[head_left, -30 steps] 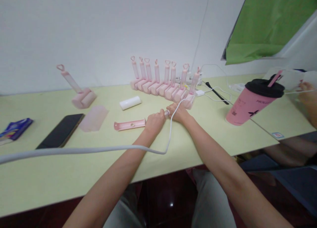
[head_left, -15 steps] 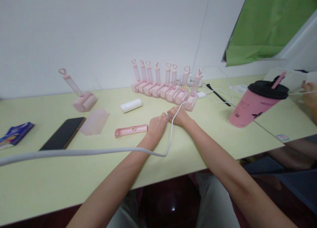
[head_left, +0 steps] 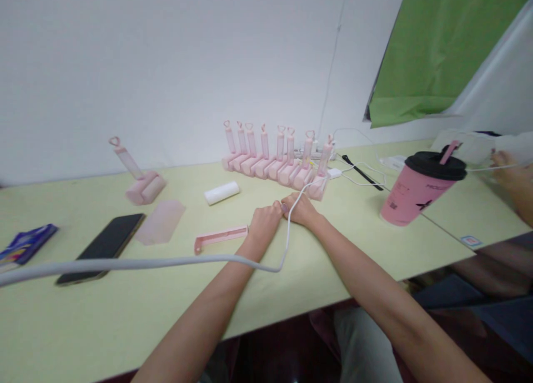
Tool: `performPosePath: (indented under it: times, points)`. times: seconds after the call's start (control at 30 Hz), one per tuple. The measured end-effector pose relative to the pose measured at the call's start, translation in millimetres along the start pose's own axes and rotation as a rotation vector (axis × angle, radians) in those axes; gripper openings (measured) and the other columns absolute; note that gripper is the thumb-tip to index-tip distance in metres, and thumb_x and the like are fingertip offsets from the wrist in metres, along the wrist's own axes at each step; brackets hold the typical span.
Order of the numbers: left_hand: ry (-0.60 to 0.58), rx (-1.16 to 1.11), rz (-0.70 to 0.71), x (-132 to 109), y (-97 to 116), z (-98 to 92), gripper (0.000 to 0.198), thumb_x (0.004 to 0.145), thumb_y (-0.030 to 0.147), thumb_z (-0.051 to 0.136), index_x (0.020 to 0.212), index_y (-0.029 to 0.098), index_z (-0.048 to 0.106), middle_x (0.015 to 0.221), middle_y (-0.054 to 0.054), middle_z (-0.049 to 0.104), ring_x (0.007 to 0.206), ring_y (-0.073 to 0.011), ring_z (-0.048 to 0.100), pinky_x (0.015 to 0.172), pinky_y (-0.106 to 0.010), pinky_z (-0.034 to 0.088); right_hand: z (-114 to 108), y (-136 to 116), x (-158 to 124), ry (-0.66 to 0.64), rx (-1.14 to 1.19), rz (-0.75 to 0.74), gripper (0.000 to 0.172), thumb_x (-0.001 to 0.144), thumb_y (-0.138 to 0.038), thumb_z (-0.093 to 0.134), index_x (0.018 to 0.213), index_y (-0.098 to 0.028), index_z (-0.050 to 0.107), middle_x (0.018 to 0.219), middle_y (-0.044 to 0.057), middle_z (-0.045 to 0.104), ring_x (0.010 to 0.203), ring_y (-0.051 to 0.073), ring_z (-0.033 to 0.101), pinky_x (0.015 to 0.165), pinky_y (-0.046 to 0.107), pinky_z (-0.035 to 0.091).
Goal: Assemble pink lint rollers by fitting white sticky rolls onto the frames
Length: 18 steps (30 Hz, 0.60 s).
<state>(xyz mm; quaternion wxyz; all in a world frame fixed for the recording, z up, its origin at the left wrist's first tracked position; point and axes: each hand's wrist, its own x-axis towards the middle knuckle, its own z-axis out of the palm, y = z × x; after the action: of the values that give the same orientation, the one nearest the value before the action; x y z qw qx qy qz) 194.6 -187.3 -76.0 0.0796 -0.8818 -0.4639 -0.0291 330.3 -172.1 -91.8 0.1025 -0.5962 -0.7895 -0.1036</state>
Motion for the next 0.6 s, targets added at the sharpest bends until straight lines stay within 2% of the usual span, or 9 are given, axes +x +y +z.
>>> performPosePath:
  times: [0.13,0.23,0.37,0.5,0.6]
  points:
    - [0.128,0.069,-0.032,-0.5,-7.4,0.2,0.023,0.091,0.014,0.026,0.101,0.012,0.047,0.081,-0.011,0.060,0.081,-0.0224,0.062,0.068,-0.031,0.044,-4.3,2.6,3.7,0.056,0.029,0.029,0.027,0.084,-0.026,0.042,0.081,-0.013,0.066,0.084,0.011,0.067,0.080,0.020,0.059,0.068,0.026,0.036]
    - [0.193,0.044,-0.036,-0.2,-14.9,-7.4,0.023,0.092,0.025,0.028,0.104,0.015,0.045,0.088,-0.009,0.058,0.080,-0.0219,0.061,0.068,-0.032,0.043,-9.8,5.6,7.1,0.114,0.047,0.061,0.027,0.086,-0.027,0.041,0.083,-0.015,0.064,0.085,0.010,0.067,0.081,0.020,0.059,0.067,0.026,0.035]
    - [0.186,0.027,0.032,-3.1,-24.7,-15.1,0.029,0.092,0.032,0.028,0.111,0.018,0.044,0.100,-0.009,0.054,0.085,-0.0194,0.058,0.074,-0.031,0.042,-14.3,2.5,8.2,0.108,0.050,0.056,0.026,0.087,-0.025,0.039,0.084,-0.016,0.063,0.086,0.009,0.067,0.081,0.019,0.059,0.066,0.026,0.035]
    - [0.216,0.045,0.036,-5.2,-29.3,-9.9,0.037,0.092,0.032,0.027,0.126,0.018,0.035,0.109,-0.011,0.052,0.095,-0.0200,0.055,0.080,-0.032,0.040,-16.0,-0.1,7.6,0.103,0.077,0.052,0.023,0.088,-0.021,0.038,0.087,-0.015,0.060,0.088,0.008,0.065,0.082,0.018,0.057,0.068,0.026,0.035]
    - [0.218,0.047,0.065,-3.5,-31.6,-7.9,0.038,0.093,0.034,0.027,0.126,0.018,0.035,0.108,-0.012,0.056,0.097,-0.0203,0.055,0.081,-0.031,0.040,-18.2,2.8,7.7,0.128,0.102,0.030,0.018,0.087,-0.021,0.041,0.088,-0.015,0.057,0.089,0.007,0.064,0.085,0.018,0.055,0.070,0.026,0.035]
